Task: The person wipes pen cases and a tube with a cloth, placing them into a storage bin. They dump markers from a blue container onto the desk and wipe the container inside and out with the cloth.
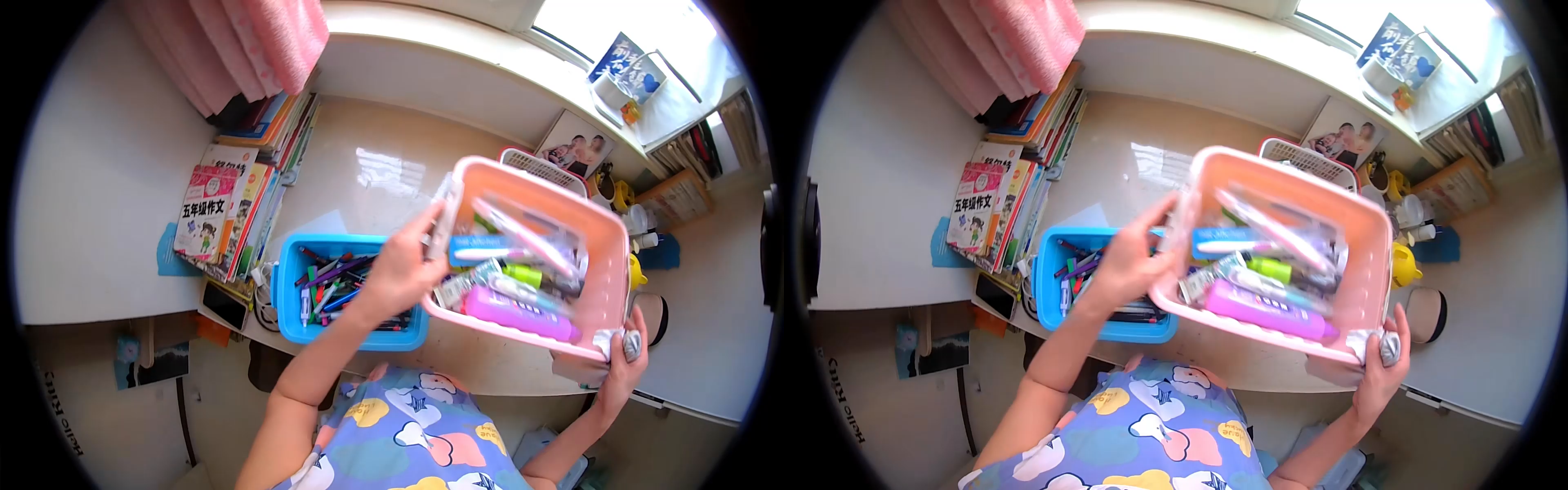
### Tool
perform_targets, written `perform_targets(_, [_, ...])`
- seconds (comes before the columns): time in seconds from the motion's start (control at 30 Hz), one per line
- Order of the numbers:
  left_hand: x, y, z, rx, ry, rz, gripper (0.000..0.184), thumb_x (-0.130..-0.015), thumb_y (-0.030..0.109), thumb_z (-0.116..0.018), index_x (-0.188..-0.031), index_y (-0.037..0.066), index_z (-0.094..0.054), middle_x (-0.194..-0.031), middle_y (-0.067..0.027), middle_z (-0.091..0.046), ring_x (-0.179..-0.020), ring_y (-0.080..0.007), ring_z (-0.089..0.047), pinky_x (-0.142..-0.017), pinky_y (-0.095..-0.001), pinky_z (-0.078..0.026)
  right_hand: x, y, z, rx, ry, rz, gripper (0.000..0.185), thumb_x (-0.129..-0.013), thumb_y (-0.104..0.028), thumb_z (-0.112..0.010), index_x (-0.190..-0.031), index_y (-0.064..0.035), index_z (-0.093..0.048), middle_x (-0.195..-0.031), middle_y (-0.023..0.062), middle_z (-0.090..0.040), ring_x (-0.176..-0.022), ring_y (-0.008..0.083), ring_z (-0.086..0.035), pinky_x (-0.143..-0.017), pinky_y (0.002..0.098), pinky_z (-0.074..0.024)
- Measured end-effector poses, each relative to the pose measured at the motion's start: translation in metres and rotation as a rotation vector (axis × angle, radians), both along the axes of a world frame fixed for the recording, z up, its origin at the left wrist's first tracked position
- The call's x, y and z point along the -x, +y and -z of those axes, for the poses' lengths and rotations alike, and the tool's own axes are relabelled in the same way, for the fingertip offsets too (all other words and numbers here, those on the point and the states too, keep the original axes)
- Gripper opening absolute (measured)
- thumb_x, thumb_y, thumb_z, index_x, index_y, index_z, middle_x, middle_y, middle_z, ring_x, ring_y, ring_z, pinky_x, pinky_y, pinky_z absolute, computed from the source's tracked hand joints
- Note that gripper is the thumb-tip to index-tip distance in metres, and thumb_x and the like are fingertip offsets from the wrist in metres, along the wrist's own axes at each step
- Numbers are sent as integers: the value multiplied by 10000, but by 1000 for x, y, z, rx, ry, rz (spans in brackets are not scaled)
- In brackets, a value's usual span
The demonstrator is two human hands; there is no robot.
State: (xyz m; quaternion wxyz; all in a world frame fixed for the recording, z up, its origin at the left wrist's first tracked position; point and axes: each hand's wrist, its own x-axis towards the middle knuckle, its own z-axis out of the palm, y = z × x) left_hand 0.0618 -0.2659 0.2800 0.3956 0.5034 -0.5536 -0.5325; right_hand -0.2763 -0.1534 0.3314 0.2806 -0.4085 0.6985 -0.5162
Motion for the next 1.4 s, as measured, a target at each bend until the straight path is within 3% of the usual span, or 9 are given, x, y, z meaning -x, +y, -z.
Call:
perform_targets(0.2, [-61, -65, -19, 317, -63, -188, 637, -804, -81, -531, -1417, -64, -359, -1359, -180, -497, -1247, -222, -494, -1045, -307, -388, -64, -86, -19, 257, 160, -166, 492, -852, 13, -609, -1332, 40, -504, -1300, 147, -551, -1182, 213, -525, -1042, 325, -370])
perform_targets(0.3, [-94, -105, -19, 311, -43, -279, 632, -790, -101, -492, -1408, -65, -372, -1366, -171, -492, -1258, -220, -486, -1083, -311, -344, -99, -143, -7, 230, 62, -273, 465, -854, -21, -641, -1303, 14, -527, -1243, 113, -576, -1153, 183, -541, -989, 304, -422])
perform_targets(0.57, [-145, -195, 84, 299, -261, -453, 599, -745, -121, -500, -1340, -102, -440, -1305, -218, -548, -1218, -261, -536, -1044, -322, -395, -147, -249, 132, 117, -136, -381, 489, -818, 43, -648, -1290, -16, -535, -1119, 70, -589, -993, 145, -565, -886, 267, -459])
perform_targets(0.97, [-151, -291, 163, 365, -253, -432, 548, -753, -75, -539, -1301, -59, -510, -1247, -195, -608, -1161, -260, -591, -1017, -321, -426, -146, -306, 175, 55, 109, -325, 468, -815, 7, -664, -1263, -30, -535, -1122, 130, -643, -1033, 208, -621, -901, 311, -484])
perform_targets(1.1, [-149, -287, 150, 297, -306, -432, 548, -766, -88, -537, -1313, -60, -504, -1277, -174, -590, -1184, -235, -572, -1019, -315, -424, -146, -317, 177, 67, 102, -292, 419, -799, -25, -672, -1200, -32, -552, -1061, 178, -660, -993, 293, -653, -854, 365, -507])
perform_targets(1.17, [-142, -279, 145, 311, -654, -476, 538, -817, 76, -624, -1322, -54, -492, -1311, -220, -560, -1209, -288, -558, -1031, -338, -411, -142, -314, 180, 64, 73, -321, 427, -789, -26, -680, -1194, -33, -546, -1091, 178, -646, -1027, 314, -635, -881, 377, -494])
perform_targets(1.27, [-130, -246, 151, 405, -593, -506, 550, -832, 183, -651, -1327, -3, -503, -1366, -245, -490, -1270, -354, -479, -1061, -392, -377, -127, -283, 170, 110, 375, -349, 469, -746, -4, -686, -1191, -21, -540, -1169, 177, -602, -1100, 342, -581, -938, 391, -455])
perform_targets(1.3, [-128, -225, 140, 409, -554, -487, 550, -836, 189, -653, -1332, 6, -501, -1382, -236, -477, -1284, -351, -464, -1068, -390, -368, -120, -266, 169, 218, 406, -374, 446, -743, 3, -681, -1172, -27, -563, -1141, 171, -615, -1076, 321, -595, -927, 370, -458])
perform_targets(1.4, [-142, -137, 107, 336, -631, -417, 531, -845, 195, -655, -1324, 18, -512, -1412, -209, -455, -1313, -341, -434, -1080, -381, -354, -108, -188, 163, -143, 177, -518, 396, -754, 2, -689, -1136, -49, -598, -1078, 115, -648, -988, 224, -628, -868, 324, -486])
